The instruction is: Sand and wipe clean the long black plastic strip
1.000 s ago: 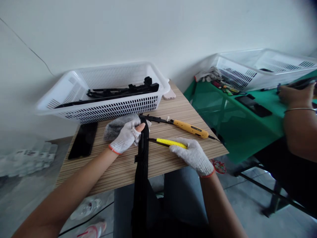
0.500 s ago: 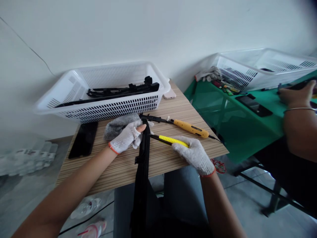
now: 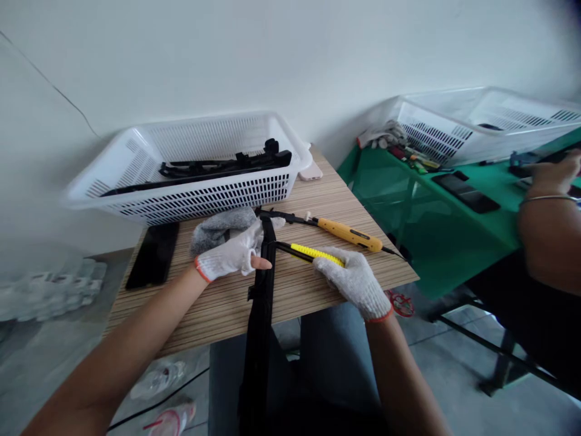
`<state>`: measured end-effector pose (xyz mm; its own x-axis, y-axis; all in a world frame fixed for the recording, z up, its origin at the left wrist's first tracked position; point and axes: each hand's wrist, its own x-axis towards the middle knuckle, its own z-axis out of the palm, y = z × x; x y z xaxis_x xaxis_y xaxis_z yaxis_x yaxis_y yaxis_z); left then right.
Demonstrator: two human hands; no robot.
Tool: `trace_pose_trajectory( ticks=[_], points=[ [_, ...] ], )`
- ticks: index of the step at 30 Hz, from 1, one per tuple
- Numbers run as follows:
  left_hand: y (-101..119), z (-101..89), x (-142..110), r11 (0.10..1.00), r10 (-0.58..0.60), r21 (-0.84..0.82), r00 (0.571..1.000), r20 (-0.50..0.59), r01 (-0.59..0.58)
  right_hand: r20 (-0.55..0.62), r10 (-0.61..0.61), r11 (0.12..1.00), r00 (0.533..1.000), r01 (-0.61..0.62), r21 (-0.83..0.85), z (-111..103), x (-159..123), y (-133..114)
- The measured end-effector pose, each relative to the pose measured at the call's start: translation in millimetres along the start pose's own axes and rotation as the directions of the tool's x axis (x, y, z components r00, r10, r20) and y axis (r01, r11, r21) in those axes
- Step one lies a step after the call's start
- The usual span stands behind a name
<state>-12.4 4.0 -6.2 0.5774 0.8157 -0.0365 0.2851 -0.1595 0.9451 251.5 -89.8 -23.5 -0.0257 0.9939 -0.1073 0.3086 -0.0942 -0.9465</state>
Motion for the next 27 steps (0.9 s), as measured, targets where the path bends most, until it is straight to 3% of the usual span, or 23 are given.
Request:
trace_pose_trajectory(
  ticks=[2,4,9,12,15,23,27],
  points=[
    [-2,-1.4,1,0.999,-0.007,-0.047,0.985,0.170,0.015,-0.028,0.011,1.000,1.000,-0.011,0.015,0,0,0],
    [-3,-1.9,1,0.995,-0.058,-0.071,0.976,0.209,0.074,-0.067,0.029,0.999,0.997,-0.026,0.038,0,-1,-1],
    [3,-1.4,-3,0.987,-0.106,-0.105,0.979,0.172,0.125,-0.026,0.028,0.999,0.999,-0.027,0.034,0,-1,-3],
    [10,0.0,-6,0.971,-0.180,-0.125,0.964,0.195,0.206,-0.086,0.043,0.998,0.995,-0.039,0.050,1,0,-2],
    [16,2.2,-8,0.951,-0.232,-0.163,0.955,0.185,0.262,-0.063,0.038,0.998,0.997,-0.034,0.052,1,-1,-1],
    [15,4.0,-6,0.945,-0.212,-0.230,0.970,0.119,0.234,-0.027,0.004,0.999,1.000,-0.003,0.042,0,-1,-2],
    [13,3.7,-5,0.958,-0.171,-0.216,0.979,0.107,0.191,-0.078,0.013,0.999,0.997,-0.009,0.049,1,0,-1]
  ],
)
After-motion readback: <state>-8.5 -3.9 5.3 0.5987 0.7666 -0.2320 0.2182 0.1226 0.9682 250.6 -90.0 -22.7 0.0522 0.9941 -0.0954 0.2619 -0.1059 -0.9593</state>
